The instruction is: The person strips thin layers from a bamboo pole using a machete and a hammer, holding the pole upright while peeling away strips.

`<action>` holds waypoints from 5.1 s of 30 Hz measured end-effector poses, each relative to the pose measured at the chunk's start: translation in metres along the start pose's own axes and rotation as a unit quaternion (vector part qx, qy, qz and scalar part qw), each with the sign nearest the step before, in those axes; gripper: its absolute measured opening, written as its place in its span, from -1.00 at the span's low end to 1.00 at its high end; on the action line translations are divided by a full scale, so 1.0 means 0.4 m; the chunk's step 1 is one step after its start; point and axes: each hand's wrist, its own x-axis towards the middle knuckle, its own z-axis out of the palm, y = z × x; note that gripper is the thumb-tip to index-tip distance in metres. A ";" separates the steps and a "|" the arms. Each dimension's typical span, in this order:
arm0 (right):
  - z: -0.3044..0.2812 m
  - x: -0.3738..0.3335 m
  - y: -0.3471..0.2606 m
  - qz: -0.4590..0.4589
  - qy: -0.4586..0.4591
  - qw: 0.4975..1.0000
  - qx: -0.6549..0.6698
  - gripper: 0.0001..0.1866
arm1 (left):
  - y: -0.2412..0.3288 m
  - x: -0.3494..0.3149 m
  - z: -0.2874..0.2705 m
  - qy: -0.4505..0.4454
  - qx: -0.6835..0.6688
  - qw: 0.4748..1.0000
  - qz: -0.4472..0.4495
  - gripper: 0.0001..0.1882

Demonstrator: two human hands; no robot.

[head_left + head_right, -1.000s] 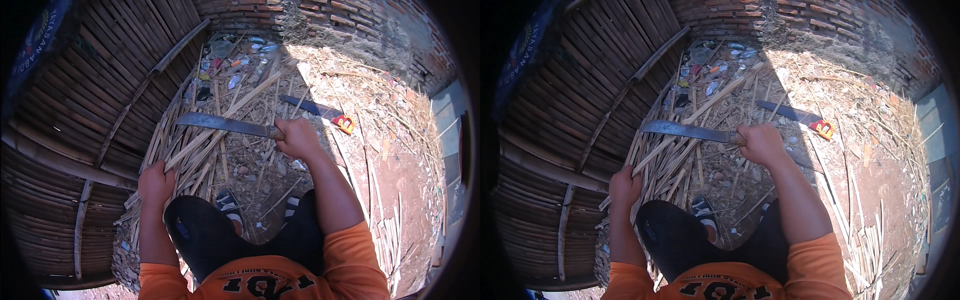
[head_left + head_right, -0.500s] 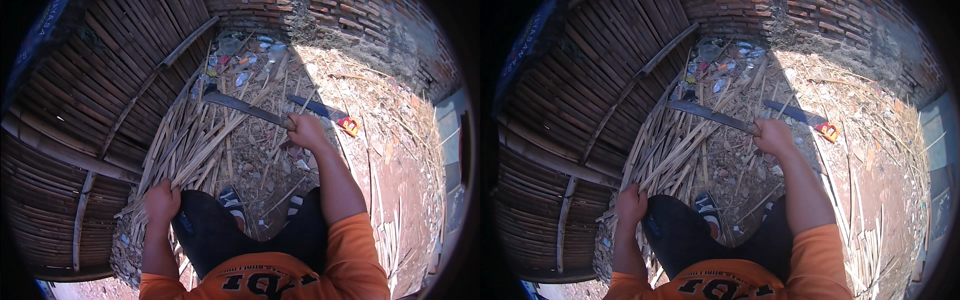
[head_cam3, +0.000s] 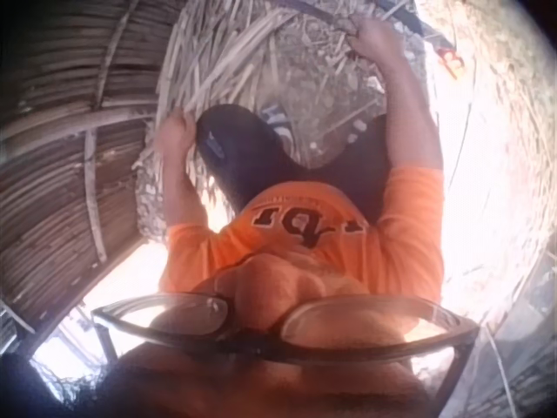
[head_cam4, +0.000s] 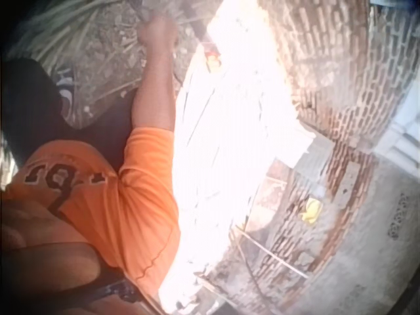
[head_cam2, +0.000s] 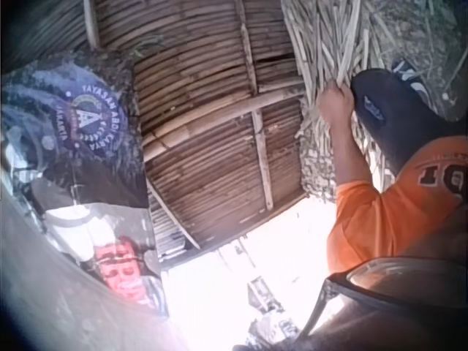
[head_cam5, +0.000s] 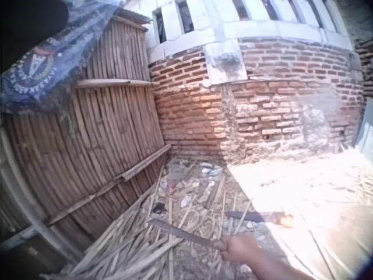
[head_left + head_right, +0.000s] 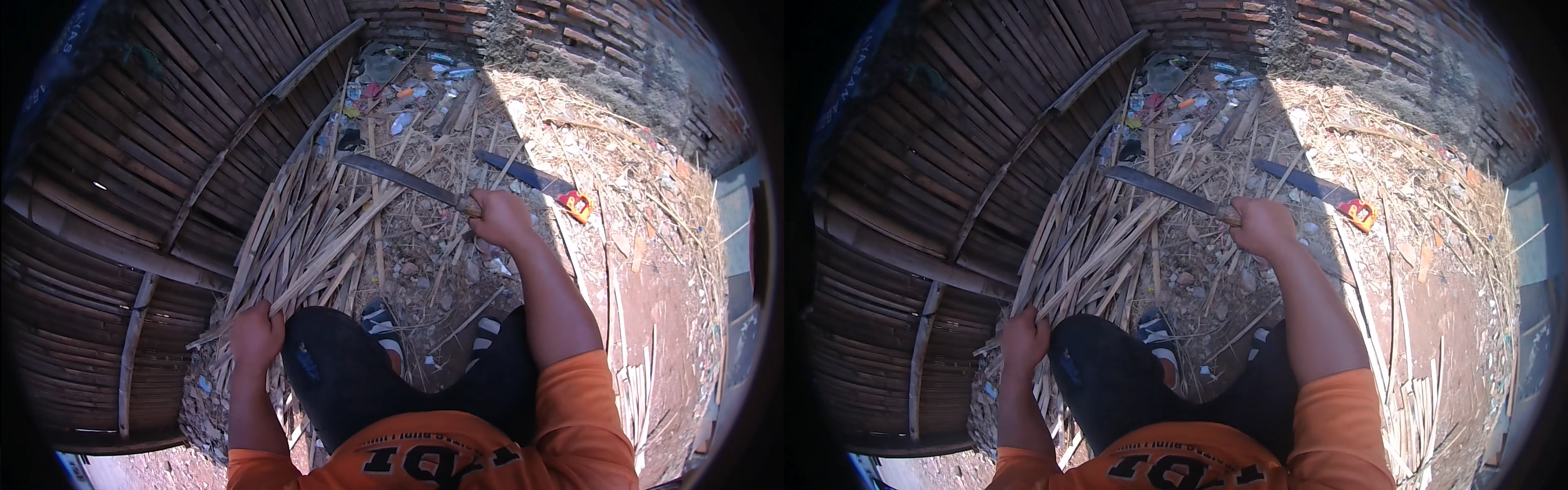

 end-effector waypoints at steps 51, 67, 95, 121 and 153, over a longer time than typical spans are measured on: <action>-0.045 -0.015 0.030 -0.027 0.015 0.999 0.007 -0.75 | -0.156 -0.075 0.059 0.154 0.054 0.987 0.003 -0.83; -0.036 -0.004 0.035 0.073 0.041 0.994 0.077 -0.67 | -0.057 -0.021 0.033 0.118 0.033 0.992 0.013 -0.79; -0.017 -0.054 -0.064 0.042 -0.015 0.849 0.527 -0.52 | 0.665 0.305 0.140 -0.143 -0.749 0.642 0.079 -0.87; -0.115 -0.058 -0.032 -0.084 -0.260 0.907 0.321 -0.58 | 0.069 0.454 -0.452 0.114 0.238 0.901 0.343 -0.60; -0.082 -0.017 0.044 0.030 0.133 0.989 0.054 -0.76 | 0.392 0.256 0.086 -0.015 -0.109 0.989 0.101 -0.55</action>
